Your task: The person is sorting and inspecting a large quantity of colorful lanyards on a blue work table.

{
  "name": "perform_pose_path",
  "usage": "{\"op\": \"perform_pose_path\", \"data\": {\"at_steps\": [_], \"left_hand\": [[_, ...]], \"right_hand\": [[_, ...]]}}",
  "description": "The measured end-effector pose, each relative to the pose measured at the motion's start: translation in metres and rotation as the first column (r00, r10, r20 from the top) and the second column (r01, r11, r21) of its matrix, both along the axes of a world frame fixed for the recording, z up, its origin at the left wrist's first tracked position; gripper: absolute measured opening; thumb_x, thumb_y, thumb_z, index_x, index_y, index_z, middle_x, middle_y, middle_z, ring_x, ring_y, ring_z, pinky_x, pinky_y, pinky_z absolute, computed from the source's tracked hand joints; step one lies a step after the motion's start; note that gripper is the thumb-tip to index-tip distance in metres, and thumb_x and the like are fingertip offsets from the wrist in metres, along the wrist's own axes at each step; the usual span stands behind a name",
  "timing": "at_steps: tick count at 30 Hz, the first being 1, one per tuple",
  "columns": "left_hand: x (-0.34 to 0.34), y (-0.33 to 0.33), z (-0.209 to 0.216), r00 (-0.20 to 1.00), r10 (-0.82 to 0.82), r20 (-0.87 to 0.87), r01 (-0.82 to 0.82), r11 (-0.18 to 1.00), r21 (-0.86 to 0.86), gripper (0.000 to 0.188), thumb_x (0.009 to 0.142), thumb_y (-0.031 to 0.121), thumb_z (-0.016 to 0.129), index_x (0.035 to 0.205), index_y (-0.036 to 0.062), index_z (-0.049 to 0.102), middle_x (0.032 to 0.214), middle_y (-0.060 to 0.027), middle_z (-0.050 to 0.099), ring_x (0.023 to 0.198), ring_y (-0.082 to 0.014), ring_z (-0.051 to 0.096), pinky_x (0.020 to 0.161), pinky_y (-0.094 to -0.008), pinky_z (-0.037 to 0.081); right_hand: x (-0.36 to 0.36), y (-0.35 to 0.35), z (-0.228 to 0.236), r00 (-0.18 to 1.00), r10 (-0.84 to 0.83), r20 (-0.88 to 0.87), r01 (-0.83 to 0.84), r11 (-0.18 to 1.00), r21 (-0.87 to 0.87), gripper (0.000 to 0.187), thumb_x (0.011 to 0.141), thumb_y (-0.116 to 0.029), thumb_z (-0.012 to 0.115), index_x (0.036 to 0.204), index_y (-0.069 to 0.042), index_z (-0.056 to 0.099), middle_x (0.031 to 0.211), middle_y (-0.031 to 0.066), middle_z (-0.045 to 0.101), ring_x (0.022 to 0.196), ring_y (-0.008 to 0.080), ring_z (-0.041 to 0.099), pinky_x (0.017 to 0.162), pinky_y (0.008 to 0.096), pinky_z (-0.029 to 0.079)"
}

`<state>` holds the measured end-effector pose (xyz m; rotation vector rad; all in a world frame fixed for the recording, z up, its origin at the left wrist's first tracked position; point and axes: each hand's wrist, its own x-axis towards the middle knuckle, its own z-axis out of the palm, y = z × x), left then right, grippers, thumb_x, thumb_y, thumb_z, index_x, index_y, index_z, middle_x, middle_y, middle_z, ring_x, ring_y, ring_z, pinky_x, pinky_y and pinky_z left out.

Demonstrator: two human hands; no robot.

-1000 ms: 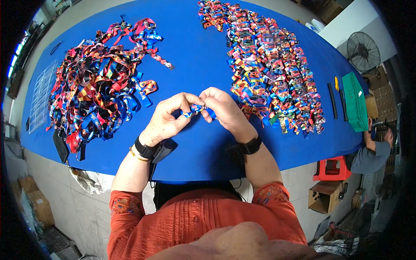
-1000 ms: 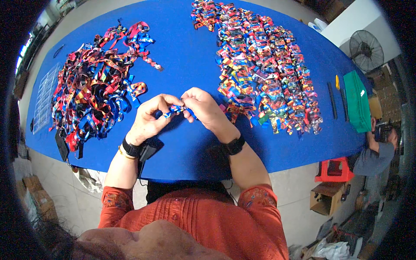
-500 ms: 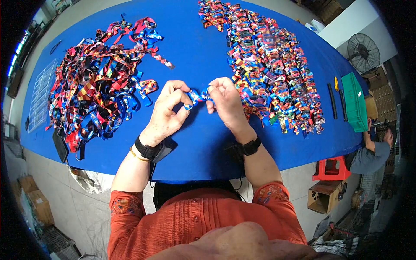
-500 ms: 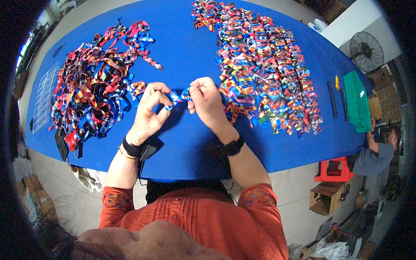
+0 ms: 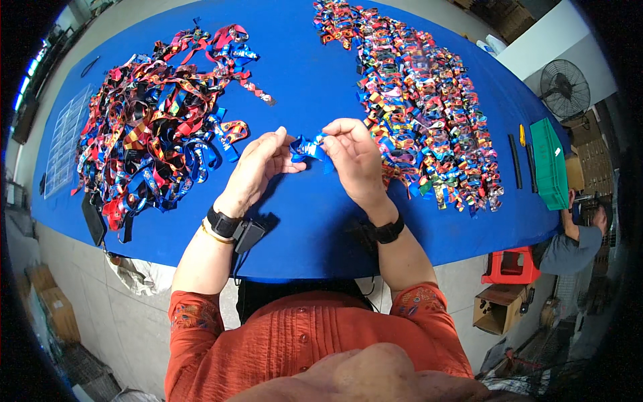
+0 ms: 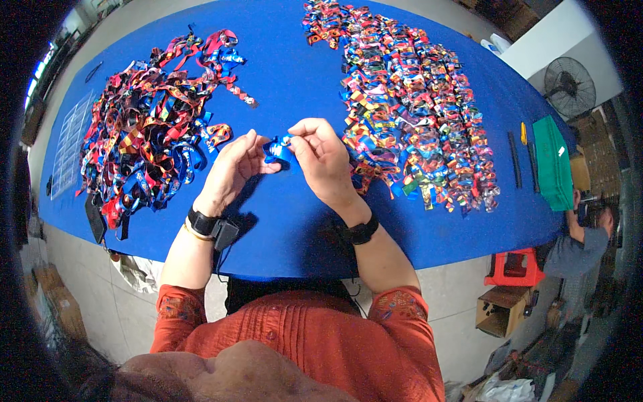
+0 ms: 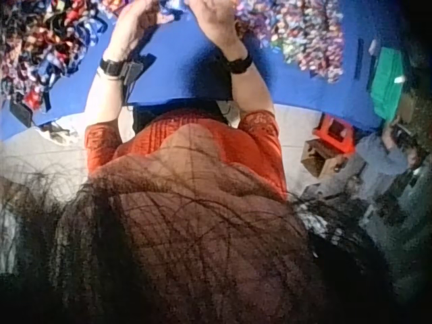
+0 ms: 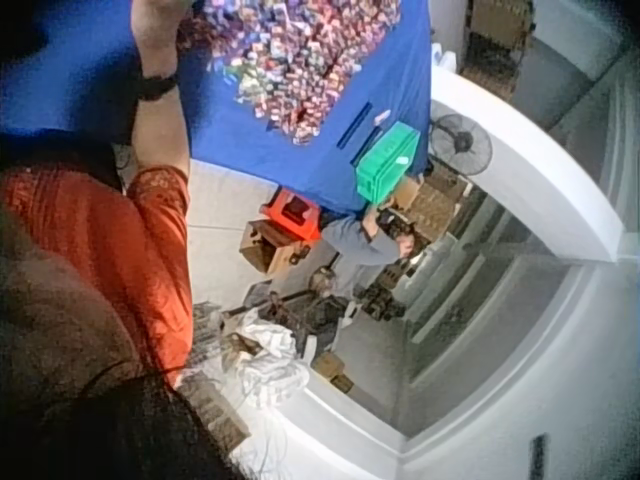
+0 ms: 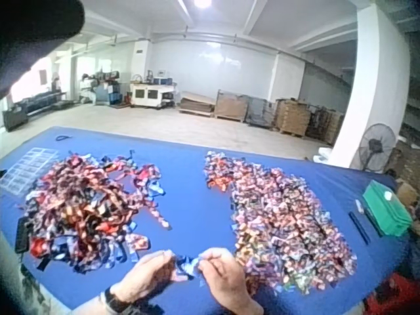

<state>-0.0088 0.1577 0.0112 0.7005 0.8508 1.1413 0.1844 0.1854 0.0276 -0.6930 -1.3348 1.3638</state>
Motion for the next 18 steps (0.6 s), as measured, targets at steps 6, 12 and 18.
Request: {"op": "perform_pose_path", "data": {"at_steps": [6, 12, 18], "left_hand": [[0.005, 0.002, 0.004, 0.979, -0.037, 0.201, 0.018, 0.995, 0.096, 0.032, 0.098, 0.032, 0.058, 0.103, 0.0008, 0.061, 0.107, -0.0110, 0.064, 0.092, -0.0200, 0.065, 0.084, -0.0342, 0.055], [-0.009, 0.003, 0.003, 0.975, 0.065, 0.213, -0.128, 0.945, 0.300, 0.020, 0.097, 0.023, 0.057, 0.099, 0.0032, 0.062, 0.102, -0.0084, 0.066, 0.094, -0.0173, 0.062, 0.087, -0.0310, 0.048], [-0.001, 0.001, 0.008, 1.000, 0.018, -0.023, -0.014, 0.982, 0.187, 0.027, 0.099, 0.025, 0.056, 0.112, 0.0030, 0.063, 0.104, -0.0055, 0.066, 0.097, -0.0127, 0.061, 0.085, -0.0275, 0.048]], "right_hand": [[0.002, -0.002, -0.001, 0.998, 0.056, 0.017, -0.057, 0.996, 0.074, 0.014, 0.095, 0.003, 0.053, 0.108, -0.002, 0.053, 0.093, 0.0022, 0.059, 0.085, 0.0064, 0.058, 0.075, 0.0204, 0.049], [0.002, 0.004, -0.004, 0.998, 0.015, 0.053, -0.020, 0.995, 0.096, 0.014, 0.095, 0.003, 0.053, 0.108, -0.002, 0.053, 0.096, 0.0027, 0.060, 0.085, 0.0053, 0.057, 0.074, 0.0196, 0.048], [0.000, 0.000, 0.001, 0.999, 0.017, 0.029, -0.020, 0.995, 0.100, 0.014, 0.095, 0.003, 0.053, 0.109, -0.001, 0.053, 0.098, 0.0027, 0.060, 0.085, 0.0045, 0.057, 0.074, 0.0194, 0.048]]}}
